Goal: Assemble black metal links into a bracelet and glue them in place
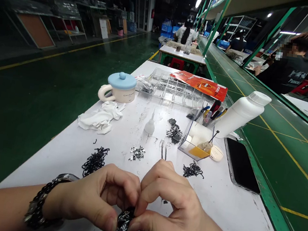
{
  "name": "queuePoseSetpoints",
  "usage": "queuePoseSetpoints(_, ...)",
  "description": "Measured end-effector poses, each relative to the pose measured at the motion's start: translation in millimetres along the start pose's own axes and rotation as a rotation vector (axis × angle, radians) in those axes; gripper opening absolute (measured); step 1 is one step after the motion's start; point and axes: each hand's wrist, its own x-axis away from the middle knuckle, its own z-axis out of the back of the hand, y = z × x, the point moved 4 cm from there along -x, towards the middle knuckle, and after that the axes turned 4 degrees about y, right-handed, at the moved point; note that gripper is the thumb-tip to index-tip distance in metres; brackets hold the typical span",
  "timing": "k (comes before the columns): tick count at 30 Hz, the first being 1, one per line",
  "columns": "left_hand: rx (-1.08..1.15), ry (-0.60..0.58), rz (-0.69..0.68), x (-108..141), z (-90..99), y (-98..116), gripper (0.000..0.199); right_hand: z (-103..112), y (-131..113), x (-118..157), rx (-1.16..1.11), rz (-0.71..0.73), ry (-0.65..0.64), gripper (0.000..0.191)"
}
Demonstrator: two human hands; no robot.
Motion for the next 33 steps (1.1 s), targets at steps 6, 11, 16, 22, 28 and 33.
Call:
queuePoseSetpoints(6,0.023,-0.004,0.014,-0.4,1.8,-2.8,0.027,0.1,0.5,-0.4,-0.005,0.012,-0.002,0.011)
queuePoseSetpoints(11,0.054,-0.007,0.036,-1.5,1.6,-4.4,0.026,0.3,0.3,-0.4,0.01,0.016,-0.004,0.011)
queuePoseSetpoints(16,0.06,-0.019,0.02,-1.2,2.1,-5.3,0.029,-0.2,-1.1,0.1,0.014,0.061,0.03,0.01)
queuePoseSetpoints(22,0.051,-0.019,0.027,-1.6,4.6,-7.2,0.029,-0.4,-0.9,0.9,0.031,0.085,0.037,0.009)
queuePoseSetpoints(28,0.035,0.006,0.054,-2.0,3.4,-7.1,0.03,-1.2,-0.1,2.4,0.005,0.065,0.025,0.01)
queuePoseSetpoints(33,0.015,-0.006,0.07,-1.5,-0.2,-3.7,0.025,-3.4,6.8,2.2,-0.127,-0.161,-0.014,0.016)
